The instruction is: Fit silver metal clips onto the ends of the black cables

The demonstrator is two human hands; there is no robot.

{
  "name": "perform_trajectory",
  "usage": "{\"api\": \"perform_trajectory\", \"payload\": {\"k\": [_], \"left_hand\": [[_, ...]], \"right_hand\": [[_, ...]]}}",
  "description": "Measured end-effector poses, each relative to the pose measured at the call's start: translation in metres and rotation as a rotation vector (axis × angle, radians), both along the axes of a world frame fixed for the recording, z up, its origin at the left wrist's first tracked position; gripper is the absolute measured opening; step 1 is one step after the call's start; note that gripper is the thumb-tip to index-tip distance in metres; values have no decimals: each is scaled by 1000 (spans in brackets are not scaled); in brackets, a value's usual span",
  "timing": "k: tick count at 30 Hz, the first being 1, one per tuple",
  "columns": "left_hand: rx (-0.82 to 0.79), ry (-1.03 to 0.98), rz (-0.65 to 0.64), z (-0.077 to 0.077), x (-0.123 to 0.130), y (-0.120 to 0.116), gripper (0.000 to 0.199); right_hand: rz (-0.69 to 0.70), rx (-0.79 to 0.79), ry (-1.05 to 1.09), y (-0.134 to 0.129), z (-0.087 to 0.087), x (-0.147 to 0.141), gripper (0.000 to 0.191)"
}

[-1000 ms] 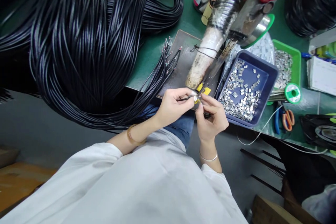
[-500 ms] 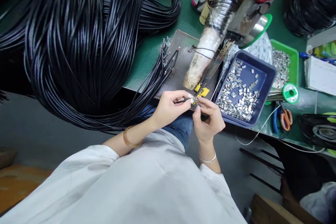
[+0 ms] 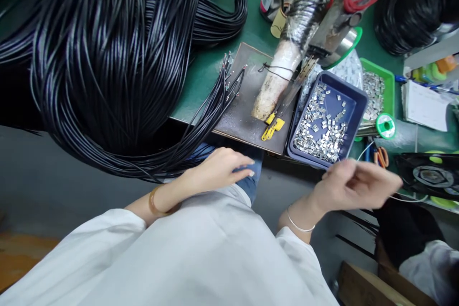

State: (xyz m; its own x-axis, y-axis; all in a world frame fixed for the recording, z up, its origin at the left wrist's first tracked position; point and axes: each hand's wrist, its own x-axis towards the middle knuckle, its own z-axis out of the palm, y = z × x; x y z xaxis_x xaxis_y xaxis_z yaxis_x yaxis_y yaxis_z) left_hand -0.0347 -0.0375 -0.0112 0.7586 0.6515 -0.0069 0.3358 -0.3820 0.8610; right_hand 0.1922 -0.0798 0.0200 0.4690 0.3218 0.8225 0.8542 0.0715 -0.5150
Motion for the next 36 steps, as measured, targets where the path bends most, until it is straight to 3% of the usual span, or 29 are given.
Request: {"api": "perform_trajectory", "payload": {"k": [2,4,6,8,11,14,17,21,25,27,30,32,34,36], "left_hand": [[20,-191,274,6,-11,6,21],[153,-299,623,11,-24,18,19],[334,-251,896,11,-39,33,22],[431,-99,962,7,-52,47,26],[331,45,820,-5,-61,55,12],[203,-100,882,-11,-61,49,13],[124,-318,997,-5,-60,35,16],[140,-336,906,7,-64,19,15],[221,-463,971,17,-65,11,8],[49,-560,838,26,-57,8,10],[-424,-555,314,40,-32,5,23],[-718,-531,129,43,-7,4,21],[-944,-571,107,36,17,4,16],[-1023,-645,220,23,35,5,13]], "right_hand": [[18,-384,-18,-1,-2,17,17],[137,-631,-44,3,-8,36,14],[205,-673,-66,12,-15,52,9],[224,-702,-129,23,-20,62,9],[245,-786,-218,37,-22,68,10],[196,-844,-296,44,-20,68,10],[117,-838,-329,47,-22,69,9],[89,-788,-276,47,-25,69,9],[86,-664,-124,41,-22,63,8],[143,-540,21,37,-17,54,9],[343,-387,294,29,-5,33,17],[455,-370,386,23,0,14,22],[462,-328,376,16,2,-5,19],[448,-258,300,10,-2,-21,14]]}}
